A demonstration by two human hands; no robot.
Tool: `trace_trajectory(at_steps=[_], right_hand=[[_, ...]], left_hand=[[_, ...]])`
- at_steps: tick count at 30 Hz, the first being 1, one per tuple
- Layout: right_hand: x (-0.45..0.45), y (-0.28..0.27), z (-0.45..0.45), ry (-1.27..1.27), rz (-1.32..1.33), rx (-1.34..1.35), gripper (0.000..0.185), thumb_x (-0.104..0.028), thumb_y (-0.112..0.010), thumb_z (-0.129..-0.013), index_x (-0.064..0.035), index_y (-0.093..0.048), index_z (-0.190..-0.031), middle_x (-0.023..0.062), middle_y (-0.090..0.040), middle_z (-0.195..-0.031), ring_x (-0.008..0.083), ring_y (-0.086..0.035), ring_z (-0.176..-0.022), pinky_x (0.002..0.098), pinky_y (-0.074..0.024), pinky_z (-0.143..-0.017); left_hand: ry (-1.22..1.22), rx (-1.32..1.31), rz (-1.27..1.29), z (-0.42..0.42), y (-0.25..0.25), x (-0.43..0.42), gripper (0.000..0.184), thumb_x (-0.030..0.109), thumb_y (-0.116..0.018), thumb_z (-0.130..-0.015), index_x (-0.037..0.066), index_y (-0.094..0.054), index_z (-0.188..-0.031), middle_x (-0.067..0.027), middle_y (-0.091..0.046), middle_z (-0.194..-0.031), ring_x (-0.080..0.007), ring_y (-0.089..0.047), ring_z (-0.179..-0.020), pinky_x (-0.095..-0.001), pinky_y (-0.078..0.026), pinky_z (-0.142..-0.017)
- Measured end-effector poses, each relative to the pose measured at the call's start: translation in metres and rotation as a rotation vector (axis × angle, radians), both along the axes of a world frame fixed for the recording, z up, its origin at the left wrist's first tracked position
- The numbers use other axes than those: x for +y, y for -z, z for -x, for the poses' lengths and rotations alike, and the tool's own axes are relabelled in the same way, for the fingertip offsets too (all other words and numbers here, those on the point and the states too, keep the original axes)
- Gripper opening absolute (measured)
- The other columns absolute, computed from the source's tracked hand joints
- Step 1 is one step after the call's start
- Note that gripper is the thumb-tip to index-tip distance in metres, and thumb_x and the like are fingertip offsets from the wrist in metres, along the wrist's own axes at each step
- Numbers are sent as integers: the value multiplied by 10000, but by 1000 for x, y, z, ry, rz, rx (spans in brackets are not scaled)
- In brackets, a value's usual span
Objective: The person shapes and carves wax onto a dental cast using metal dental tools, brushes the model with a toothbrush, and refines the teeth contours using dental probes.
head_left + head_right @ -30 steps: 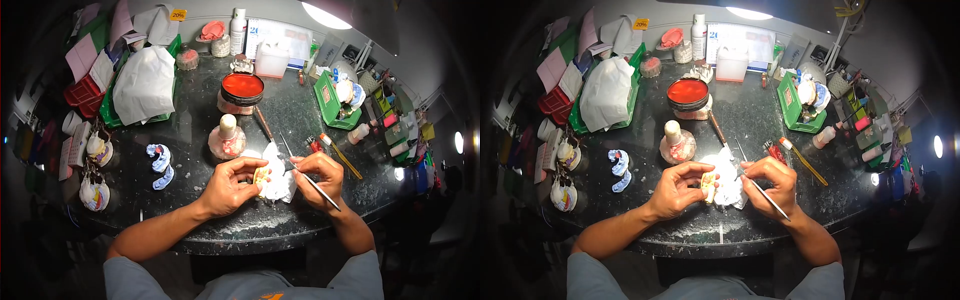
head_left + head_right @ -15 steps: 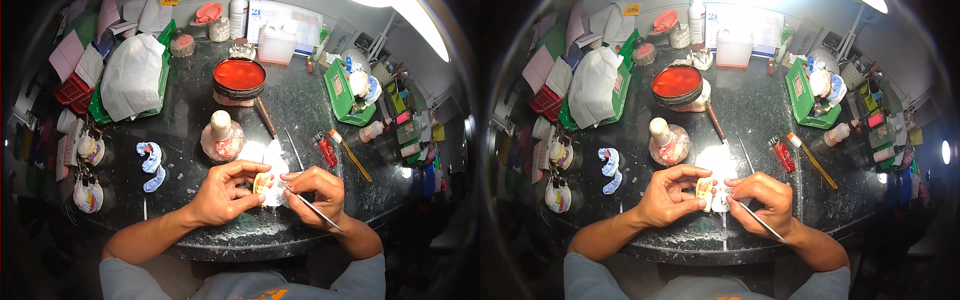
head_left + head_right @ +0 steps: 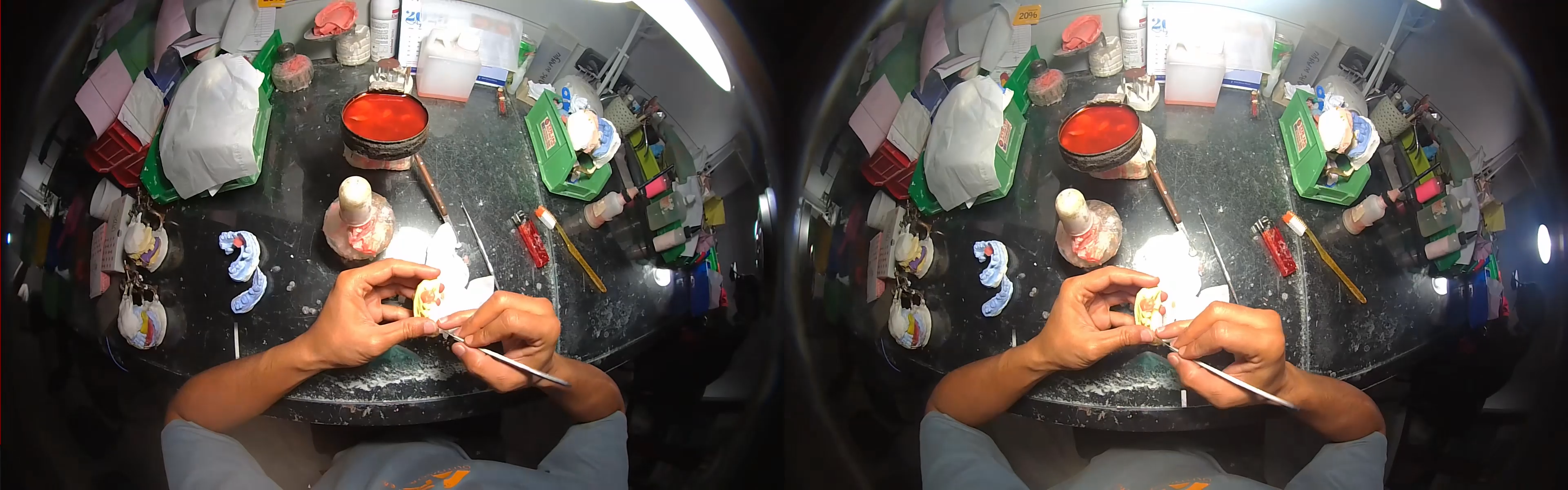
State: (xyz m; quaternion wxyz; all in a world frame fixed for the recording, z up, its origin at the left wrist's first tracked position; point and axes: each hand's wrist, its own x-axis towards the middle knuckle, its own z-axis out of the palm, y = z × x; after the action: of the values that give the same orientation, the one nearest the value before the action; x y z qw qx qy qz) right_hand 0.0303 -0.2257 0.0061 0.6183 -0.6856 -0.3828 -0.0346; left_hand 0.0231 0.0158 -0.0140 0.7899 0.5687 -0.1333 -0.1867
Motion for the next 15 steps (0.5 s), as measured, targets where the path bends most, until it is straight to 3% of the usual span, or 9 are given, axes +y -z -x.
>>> trace_trajectory(at_steps=[6, 15], right_hand=[[-2, 2, -7, 26, -65, 44, 164, 131, -796, -784, 25, -674, -808, 164, -745, -830, 248, -791, -819, 424, -693, -824], [-2, 2, -6, 135, 69, -81, 170, 113, -814, -797, 14, -703, -879, 141, -743, -840, 285, -805, -896, 386, -675, -831]], left_hand=[[-6, 20, 20, 0, 1, 0, 577, -164, -756, -884, -73, -556, -1418, -181, -568, -1421, -278, -600, -1347, -403, -628, -1060], [9, 5, 44, 1, 0, 1, 578, -133, -735, -920, -75, -544, -1462, -197, -577, -1447, -283, -596, -1374, -386, -605, -1088]])
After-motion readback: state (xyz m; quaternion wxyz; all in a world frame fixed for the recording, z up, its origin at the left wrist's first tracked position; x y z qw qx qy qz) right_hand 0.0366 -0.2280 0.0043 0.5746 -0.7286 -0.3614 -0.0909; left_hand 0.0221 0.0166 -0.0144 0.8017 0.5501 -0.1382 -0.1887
